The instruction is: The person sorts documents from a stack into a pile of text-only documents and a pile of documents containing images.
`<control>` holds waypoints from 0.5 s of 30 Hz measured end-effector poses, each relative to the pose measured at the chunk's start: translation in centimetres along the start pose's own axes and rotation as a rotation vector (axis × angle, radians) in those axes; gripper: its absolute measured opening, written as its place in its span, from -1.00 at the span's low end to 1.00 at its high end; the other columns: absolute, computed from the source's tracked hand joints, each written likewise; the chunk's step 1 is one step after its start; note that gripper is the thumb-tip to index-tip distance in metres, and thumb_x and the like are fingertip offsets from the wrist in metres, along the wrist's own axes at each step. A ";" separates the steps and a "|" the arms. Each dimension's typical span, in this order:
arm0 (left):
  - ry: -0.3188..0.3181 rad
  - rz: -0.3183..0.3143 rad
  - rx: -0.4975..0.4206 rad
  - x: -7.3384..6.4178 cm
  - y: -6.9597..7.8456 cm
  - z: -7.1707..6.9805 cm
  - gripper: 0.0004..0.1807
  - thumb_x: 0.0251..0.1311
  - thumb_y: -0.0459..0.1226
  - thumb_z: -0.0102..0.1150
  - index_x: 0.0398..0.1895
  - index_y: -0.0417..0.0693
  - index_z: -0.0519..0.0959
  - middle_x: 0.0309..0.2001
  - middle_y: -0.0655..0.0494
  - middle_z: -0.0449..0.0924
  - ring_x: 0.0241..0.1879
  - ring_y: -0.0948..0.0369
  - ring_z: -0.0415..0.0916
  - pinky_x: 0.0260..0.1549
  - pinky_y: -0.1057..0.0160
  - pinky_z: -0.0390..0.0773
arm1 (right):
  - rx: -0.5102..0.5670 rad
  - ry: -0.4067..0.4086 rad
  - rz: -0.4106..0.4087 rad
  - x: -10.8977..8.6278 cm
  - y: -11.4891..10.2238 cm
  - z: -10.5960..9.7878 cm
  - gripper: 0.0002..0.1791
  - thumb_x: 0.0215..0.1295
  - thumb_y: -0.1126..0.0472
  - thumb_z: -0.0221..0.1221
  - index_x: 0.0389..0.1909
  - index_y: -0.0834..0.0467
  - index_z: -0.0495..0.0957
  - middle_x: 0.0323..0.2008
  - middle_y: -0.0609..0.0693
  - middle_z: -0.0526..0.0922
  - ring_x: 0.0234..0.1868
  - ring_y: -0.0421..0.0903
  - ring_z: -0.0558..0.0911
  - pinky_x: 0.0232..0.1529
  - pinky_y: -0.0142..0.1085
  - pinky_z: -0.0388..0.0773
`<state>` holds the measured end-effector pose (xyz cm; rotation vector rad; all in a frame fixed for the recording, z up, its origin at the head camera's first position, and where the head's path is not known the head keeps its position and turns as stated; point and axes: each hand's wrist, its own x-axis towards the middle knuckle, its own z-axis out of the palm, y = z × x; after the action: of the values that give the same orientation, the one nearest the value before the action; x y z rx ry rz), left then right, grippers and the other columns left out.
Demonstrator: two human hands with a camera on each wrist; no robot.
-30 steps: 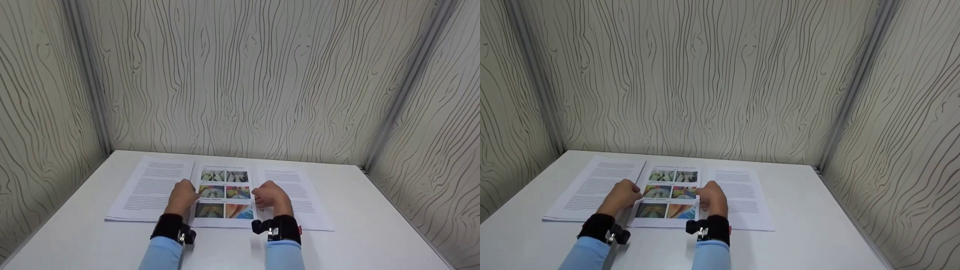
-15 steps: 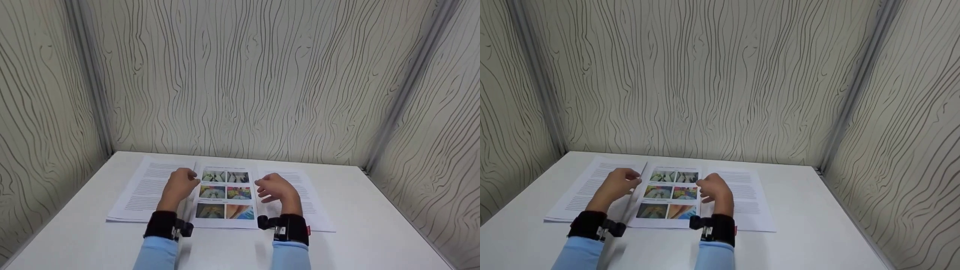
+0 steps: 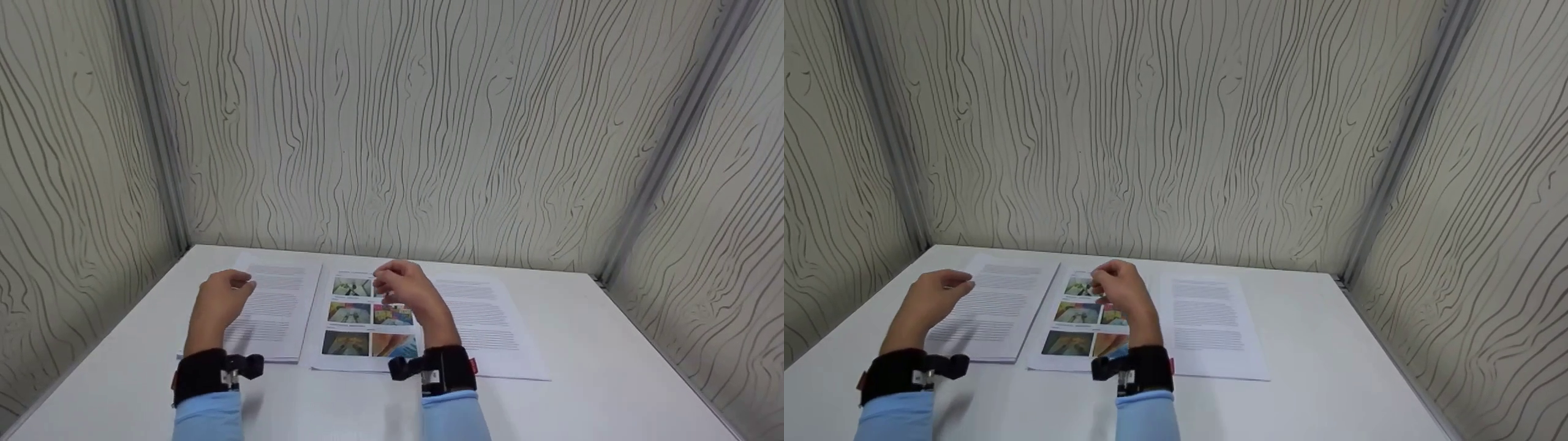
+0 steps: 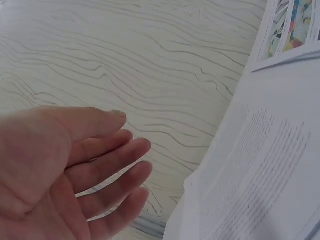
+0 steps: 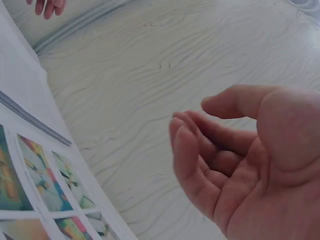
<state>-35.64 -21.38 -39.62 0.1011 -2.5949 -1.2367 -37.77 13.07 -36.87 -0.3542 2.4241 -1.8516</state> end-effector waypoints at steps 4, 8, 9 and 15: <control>0.042 -0.097 0.038 -0.3 -1.9 -0.9 -0.50 0.51 -0.23 0.11 0.31 -0.46 0.56 0.25 -0.47 0.65 0.27 -0.36 0.60 0.24 -0.27 0.57 | 0.023 -0.063 0.044 1.2 1.0 3.6 -0.76 0.60 0.21 0.15 0.03 0.29 0.67 -0.12 0.08 0.75 -0.10 -0.10 0.75 -0.05 -0.26 0.76; 0.013 -0.184 0.134 -0.7 -3.3 -1.1 -0.47 0.45 -0.25 0.11 0.24 -0.60 0.53 0.21 -0.58 0.61 0.20 -0.45 0.58 0.15 -0.28 0.63 | -0.062 -0.144 0.073 1.3 1.5 7.2 -0.67 0.57 0.21 0.18 0.14 0.36 0.69 0.03 0.23 0.79 0.06 0.06 0.81 0.11 -0.16 0.80; 0.000 -0.202 0.154 -0.9 -3.6 -1.1 -0.48 0.42 -0.26 0.10 0.20 -0.63 0.53 0.17 -0.61 0.60 0.17 -0.48 0.56 0.12 -0.27 0.63 | -0.084 -0.161 0.079 1.2 1.6 8.0 -0.64 0.56 0.21 0.19 0.17 0.37 0.68 0.09 0.24 0.78 0.11 0.09 0.80 0.16 -0.13 0.79; -0.058 -0.277 0.200 -1.3 -4.3 -0.8 -0.56 0.25 -0.34 0.03 0.00 -0.63 0.56 0.04 -0.65 0.49 0.13 -0.48 0.38 0.08 -0.29 0.54 | -0.316 -0.177 0.083 0.8 1.6 11.7 -0.58 0.51 0.13 0.24 0.21 0.31 0.71 0.16 0.17 0.79 0.08 0.05 0.79 0.23 -0.02 0.71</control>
<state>-34.35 -24.51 -42.77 0.4850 -2.8216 -1.0705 -36.52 2.25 -41.52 -0.4086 2.5604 -1.3413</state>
